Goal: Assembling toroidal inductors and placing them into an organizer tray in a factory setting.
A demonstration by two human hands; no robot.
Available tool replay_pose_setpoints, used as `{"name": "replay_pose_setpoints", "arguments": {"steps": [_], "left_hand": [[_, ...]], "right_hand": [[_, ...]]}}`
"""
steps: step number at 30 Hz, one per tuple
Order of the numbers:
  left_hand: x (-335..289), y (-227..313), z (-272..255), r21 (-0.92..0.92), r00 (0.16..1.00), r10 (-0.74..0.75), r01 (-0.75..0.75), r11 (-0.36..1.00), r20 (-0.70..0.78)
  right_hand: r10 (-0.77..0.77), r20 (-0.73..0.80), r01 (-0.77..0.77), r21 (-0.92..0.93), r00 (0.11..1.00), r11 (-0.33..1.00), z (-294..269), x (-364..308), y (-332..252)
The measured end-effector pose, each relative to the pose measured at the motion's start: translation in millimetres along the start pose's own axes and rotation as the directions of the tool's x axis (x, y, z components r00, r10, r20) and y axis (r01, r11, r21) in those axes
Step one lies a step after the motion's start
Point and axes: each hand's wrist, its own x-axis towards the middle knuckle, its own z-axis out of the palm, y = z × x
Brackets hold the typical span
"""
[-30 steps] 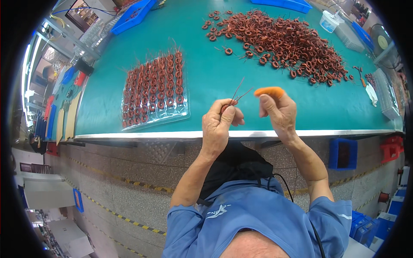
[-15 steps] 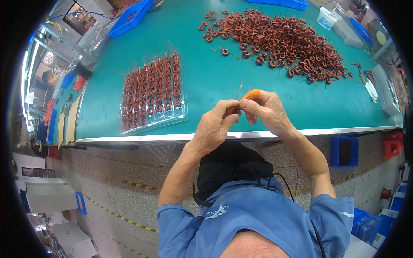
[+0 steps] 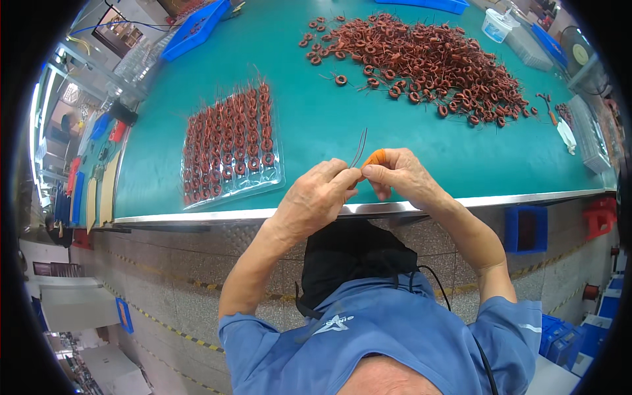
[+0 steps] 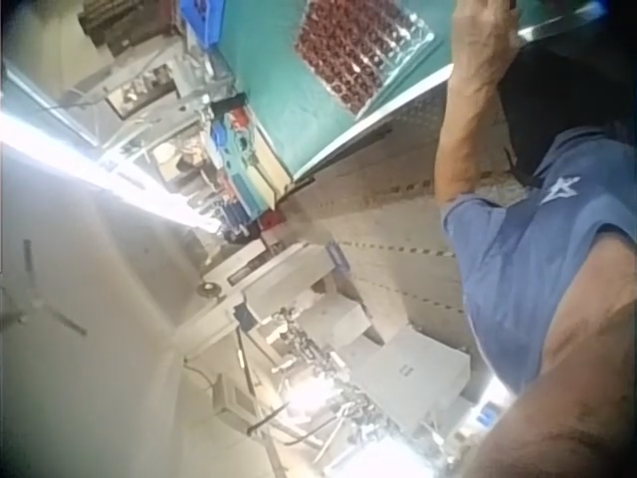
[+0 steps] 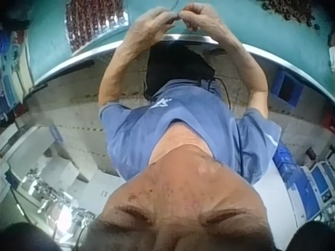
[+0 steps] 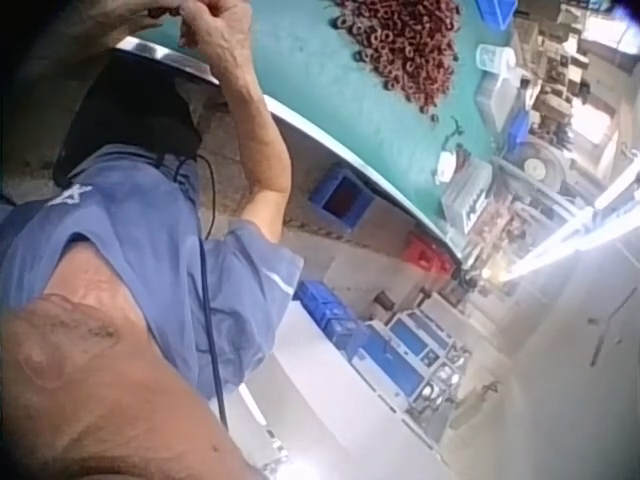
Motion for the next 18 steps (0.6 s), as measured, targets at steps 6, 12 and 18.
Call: {"name": "replay_pose_setpoints", "arguments": {"steps": [6,12,18], "left_hand": [[4,0,0,0.024,0.955,-0.219,0.228,0.973,-0.198],[7,2,6,-0.041,0.987,-0.082,0.077,0.996,-0.140],[11,-2,4,0.065,0.993,0.005,0.002,0.998,-0.115]], "right_hand": [[-0.055,-0.073,0.032,-0.281,0.996,0.959,11,2,-3],[-0.196,-0.081,0.200,0.044,0.977,0.979,4,4,3],[-0.201,-0.093,0.200,-0.015,0.975,0.980,1,4,-2]]}}
